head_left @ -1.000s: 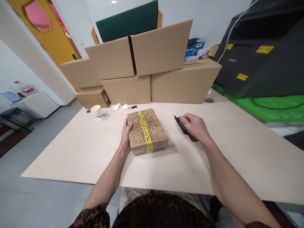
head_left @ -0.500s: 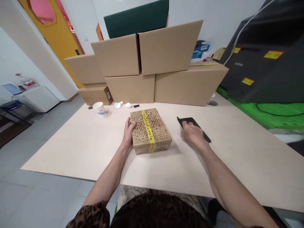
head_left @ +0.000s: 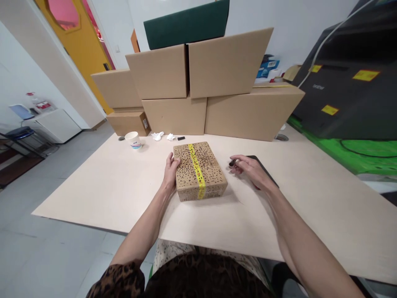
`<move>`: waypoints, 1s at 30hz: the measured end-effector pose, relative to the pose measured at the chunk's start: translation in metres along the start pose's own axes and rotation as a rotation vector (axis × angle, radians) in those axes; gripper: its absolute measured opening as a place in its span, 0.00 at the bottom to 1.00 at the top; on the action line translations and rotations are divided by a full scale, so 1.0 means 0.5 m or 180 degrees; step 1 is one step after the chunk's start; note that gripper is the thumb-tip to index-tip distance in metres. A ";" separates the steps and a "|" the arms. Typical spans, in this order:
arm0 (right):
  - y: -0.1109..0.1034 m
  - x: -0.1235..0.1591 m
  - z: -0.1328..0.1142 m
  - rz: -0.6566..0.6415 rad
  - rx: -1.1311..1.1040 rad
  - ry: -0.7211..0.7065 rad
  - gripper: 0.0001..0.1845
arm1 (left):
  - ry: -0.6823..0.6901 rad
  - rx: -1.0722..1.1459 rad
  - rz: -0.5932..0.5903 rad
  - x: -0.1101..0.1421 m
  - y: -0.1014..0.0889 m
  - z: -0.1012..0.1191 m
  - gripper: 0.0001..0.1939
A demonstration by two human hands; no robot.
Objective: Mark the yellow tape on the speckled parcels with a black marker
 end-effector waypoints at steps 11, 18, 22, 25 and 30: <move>0.010 0.042 -0.061 0.1917 -0.1002 -0.1343 0.19 | -0.0045 0.0139 0.0007 -0.007 0.001 -0.013 0.43; 0.020 0.046 -0.109 0.1471 -0.2990 -0.0846 0.12 | 0.0076 0.0150 -0.0030 -0.008 0.007 -0.019 0.42; 0.054 0.052 -0.127 0.0564 -0.3070 -0.0349 0.10 | 0.0100 0.0132 -0.0003 -0.008 0.006 -0.023 0.41; 0.095 0.070 -0.144 0.0158 -0.2578 -0.0407 0.15 | 0.0112 0.0110 -0.0044 -0.008 0.006 -0.025 0.41; 0.181 0.093 -0.161 -0.0421 -0.1840 -0.0266 0.23 | 0.0141 0.0060 -0.0149 -0.011 0.006 -0.031 0.43</move>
Point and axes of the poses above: each hand's wrist, its own x-axis away from the middle knuckle, its own y-axis out of the palm, z = x × y, the point moved 3 cm from there along -x, towards the middle knuckle, and after that the axes turned 7 degrees about -x, right-handed, at the moved point
